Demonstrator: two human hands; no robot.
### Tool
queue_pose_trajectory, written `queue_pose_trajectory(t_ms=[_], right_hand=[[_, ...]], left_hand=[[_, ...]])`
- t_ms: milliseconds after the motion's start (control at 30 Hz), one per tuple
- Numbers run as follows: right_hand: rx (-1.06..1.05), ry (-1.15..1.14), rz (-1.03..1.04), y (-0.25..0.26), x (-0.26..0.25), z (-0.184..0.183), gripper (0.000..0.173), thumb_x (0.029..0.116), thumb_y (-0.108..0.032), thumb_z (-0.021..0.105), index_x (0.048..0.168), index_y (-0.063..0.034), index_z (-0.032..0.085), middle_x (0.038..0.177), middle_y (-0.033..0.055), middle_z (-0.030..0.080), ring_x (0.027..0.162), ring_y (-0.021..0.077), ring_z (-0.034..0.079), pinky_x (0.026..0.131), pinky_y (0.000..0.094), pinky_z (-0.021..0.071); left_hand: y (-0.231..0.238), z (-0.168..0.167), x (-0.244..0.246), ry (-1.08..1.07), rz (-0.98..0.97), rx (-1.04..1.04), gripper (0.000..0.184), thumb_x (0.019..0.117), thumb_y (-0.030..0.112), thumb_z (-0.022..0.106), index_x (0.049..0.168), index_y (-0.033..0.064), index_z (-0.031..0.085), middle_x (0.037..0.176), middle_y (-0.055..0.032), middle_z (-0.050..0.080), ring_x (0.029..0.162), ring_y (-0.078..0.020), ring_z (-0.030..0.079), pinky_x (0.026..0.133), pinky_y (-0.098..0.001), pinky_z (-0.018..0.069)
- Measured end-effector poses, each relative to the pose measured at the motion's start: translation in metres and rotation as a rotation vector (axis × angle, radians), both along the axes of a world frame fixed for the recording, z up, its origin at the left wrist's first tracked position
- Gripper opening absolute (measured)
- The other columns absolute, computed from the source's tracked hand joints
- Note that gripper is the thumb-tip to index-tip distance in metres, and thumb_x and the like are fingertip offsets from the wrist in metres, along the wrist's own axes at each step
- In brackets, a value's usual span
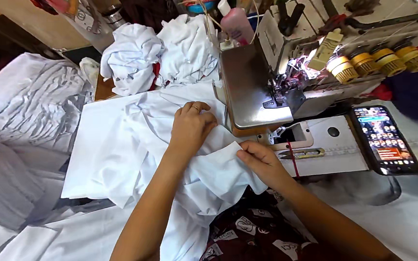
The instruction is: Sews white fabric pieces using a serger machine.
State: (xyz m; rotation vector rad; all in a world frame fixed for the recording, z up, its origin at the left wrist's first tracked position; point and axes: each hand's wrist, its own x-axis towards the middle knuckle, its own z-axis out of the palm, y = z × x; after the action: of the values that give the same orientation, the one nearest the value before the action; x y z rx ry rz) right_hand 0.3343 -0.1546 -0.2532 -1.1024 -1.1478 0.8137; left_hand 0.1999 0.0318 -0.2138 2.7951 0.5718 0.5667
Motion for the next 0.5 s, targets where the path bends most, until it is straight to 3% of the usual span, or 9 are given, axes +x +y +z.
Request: queue_pose_trajectory(t_ms=[67, 133, 200, 267, 333, 400, 467, 500], right_hand=[[0.048, -0.006, 0.03, 0.002, 0.0, 0.005, 0.021, 0.1051, -0.009, 0.051, 0.102, 0.0023, 0.068, 0.089, -0.0052, 0.069, 0.082, -0.0058, 0.063, 0.076, 0.0139, 0.0536], [0.108, -0.042, 0.021, 0.003, 0.002, 0.009, 0.02, 0.1033, -0.008, 0.054, 0.102, 0.0038, 0.071, 0.091, -0.0042, 0.072, 0.084, -0.0068, 0.064, 0.078, 0.0133, 0.0544], [0.122, -0.066, -0.025, 0.005, 0.004, 0.012, 0.019, 0.1015, -0.009, 0.058, 0.102, 0.0035, 0.072, 0.091, -0.0037, 0.073, 0.083, -0.0068, 0.065, 0.078, 0.0133, 0.0549], [0.102, -0.078, -0.075, 0.006, 0.005, 0.01, 0.016, 0.0995, -0.012, 0.063, 0.102, 0.0012, 0.071, 0.084, -0.006, 0.071, 0.076, -0.0078, 0.061, 0.071, 0.0116, 0.0519], [0.086, -0.078, -0.103, 0.007, 0.005, 0.007, 0.014, 0.0982, -0.014, 0.066, 0.102, -0.0008, 0.066, 0.074, -0.0091, 0.064, 0.066, -0.009, 0.055, 0.064, 0.0097, 0.0462], [0.054, -0.064, -0.119, 0.006, 0.004, 0.004, 0.015, 0.0967, -0.017, 0.068, 0.101, -0.0044, 0.062, 0.072, -0.0104, 0.063, 0.063, -0.0093, 0.053, 0.061, 0.0093, 0.0449], [0.047, -0.071, -0.145, 0.005, 0.004, 0.001, 0.019, 0.0942, -0.021, 0.072, 0.096, -0.0056, 0.062, 0.08, -0.0076, 0.063, 0.061, -0.0096, 0.049, 0.057, 0.0081, 0.0421], [0.06, -0.091, -0.141, 0.004, 0.005, -0.001, 0.023, 0.0944, -0.024, 0.073, 0.091, -0.0042, 0.063, 0.093, -0.0021, 0.065, 0.064, -0.0087, 0.05, 0.057, 0.0079, 0.0431]], left_hand=[[-0.004, 0.007, 0.001, -0.029, -0.013, 0.003, 0.013, 0.0937, 0.02, 0.071, 0.093, 0.0087, 0.077, 0.114, -0.0164, 0.07, 0.117, -0.0404, 0.061, 0.093, -0.0621, 0.0459], [-0.019, 0.021, 0.002, -0.075, -0.022, -0.059, 0.016, 0.0942, 0.022, 0.069, 0.09, 0.0083, 0.076, 0.096, -0.0097, 0.074, 0.102, -0.0304, 0.068, 0.088, -0.0556, 0.0491], [-0.038, 0.037, -0.001, -0.08, -0.037, -0.246, 0.016, 0.0952, 0.025, 0.067, 0.087, 0.0128, 0.073, 0.076, 0.0034, 0.067, 0.071, -0.0089, 0.064, 0.067, -0.0323, 0.0523], [-0.049, 0.045, -0.006, -0.072, -0.068, -0.504, 0.02, 0.1007, 0.025, 0.06, 0.088, 0.0143, 0.072, 0.07, 0.0094, 0.062, 0.061, 0.0018, 0.056, 0.057, -0.0189, 0.0468], [-0.052, 0.044, -0.011, -0.064, -0.105, -0.63, 0.027, 0.1044, 0.03, 0.054, 0.095, 0.0136, 0.073, 0.073, 0.0108, 0.062, 0.064, 0.0052, 0.055, 0.059, -0.0155, 0.0457], [-0.053, 0.04, -0.017, -0.058, -0.159, -0.69, 0.025, 0.0998, 0.033, 0.063, 0.103, 0.0112, 0.075, 0.083, 0.0096, 0.068, 0.076, 0.0062, 0.06, 0.071, -0.0147, 0.0506], [-0.056, 0.036, -0.02, -0.083, -0.163, -0.689, 0.021, 0.0984, 0.028, 0.066, 0.102, 0.0095, 0.076, 0.089, 0.0075, 0.072, 0.082, 0.0061, 0.064, 0.077, -0.0147, 0.0532], [-0.057, 0.035, -0.021, -0.108, -0.16, -0.68, 0.019, 0.0994, 0.025, 0.065, 0.1, 0.0092, 0.075, 0.088, 0.0077, 0.072, 0.081, 0.007, 0.064, 0.076, -0.0134, 0.0528]])
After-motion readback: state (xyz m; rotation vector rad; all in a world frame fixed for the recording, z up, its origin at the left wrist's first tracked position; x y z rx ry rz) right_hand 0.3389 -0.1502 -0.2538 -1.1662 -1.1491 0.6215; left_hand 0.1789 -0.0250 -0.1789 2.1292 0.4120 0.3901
